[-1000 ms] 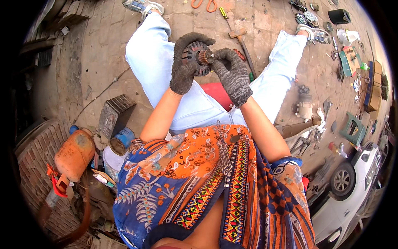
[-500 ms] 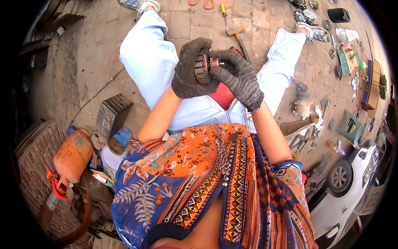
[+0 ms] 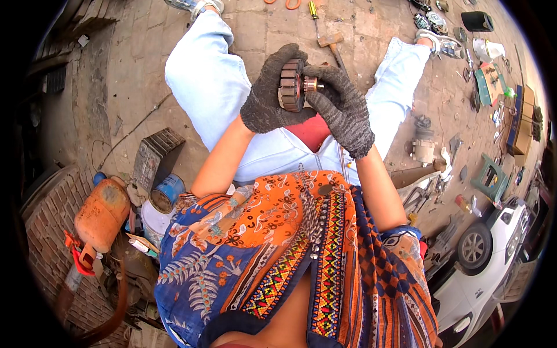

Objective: The person sits on the ground and uses a screwdriver to adjust a motor stator, then picks up a coil of copper wire and wraps it around the stator slots. The person continues to wind the wire and uses the screwdriver to tuck the wire into the slots.

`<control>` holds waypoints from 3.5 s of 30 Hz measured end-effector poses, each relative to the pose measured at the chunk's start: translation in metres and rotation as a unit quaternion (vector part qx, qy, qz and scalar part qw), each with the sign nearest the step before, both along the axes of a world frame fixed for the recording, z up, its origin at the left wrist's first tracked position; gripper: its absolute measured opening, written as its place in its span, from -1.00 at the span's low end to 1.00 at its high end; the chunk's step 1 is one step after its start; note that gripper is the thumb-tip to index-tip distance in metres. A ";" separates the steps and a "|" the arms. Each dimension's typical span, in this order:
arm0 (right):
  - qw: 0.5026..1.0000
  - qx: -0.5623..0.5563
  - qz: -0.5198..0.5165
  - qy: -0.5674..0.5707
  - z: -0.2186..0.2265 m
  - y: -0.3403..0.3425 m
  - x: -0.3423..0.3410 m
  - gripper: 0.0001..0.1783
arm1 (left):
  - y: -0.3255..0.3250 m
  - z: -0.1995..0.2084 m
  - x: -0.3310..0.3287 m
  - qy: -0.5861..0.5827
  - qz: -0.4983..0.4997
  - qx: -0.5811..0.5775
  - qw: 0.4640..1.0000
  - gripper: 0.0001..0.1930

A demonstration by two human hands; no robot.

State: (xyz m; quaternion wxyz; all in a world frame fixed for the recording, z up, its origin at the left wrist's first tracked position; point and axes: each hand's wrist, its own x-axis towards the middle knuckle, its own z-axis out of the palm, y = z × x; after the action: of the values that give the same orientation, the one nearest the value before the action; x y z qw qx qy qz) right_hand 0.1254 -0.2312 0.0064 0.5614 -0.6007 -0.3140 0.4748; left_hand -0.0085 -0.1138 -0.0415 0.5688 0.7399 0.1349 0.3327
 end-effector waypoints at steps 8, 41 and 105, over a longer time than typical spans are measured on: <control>1.000 0.029 0.009 -0.003 0.000 -0.003 -0.002 -0.53 | 0.004 0.014 -0.001 0.027 -0.007 0.064 0.998 -0.10; 0.970 -0.164 -0.008 0.177 -0.019 0.007 0.015 -0.72 | -0.004 -0.004 -0.009 0.087 -0.140 -0.020 0.986 -0.12; 0.975 -0.121 -0.144 -0.117 -0.026 0.016 -0.012 -0.82 | 0.001 -0.016 -0.010 0.079 -0.210 -0.238 0.945 -0.16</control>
State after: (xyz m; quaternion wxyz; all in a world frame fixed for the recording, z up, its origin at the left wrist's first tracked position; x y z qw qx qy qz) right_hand 0.1138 -0.2153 -0.0194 0.5065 -0.7545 -0.2278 0.3498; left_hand -0.0185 -0.1133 -0.0571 0.7727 0.6186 0.0960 0.1049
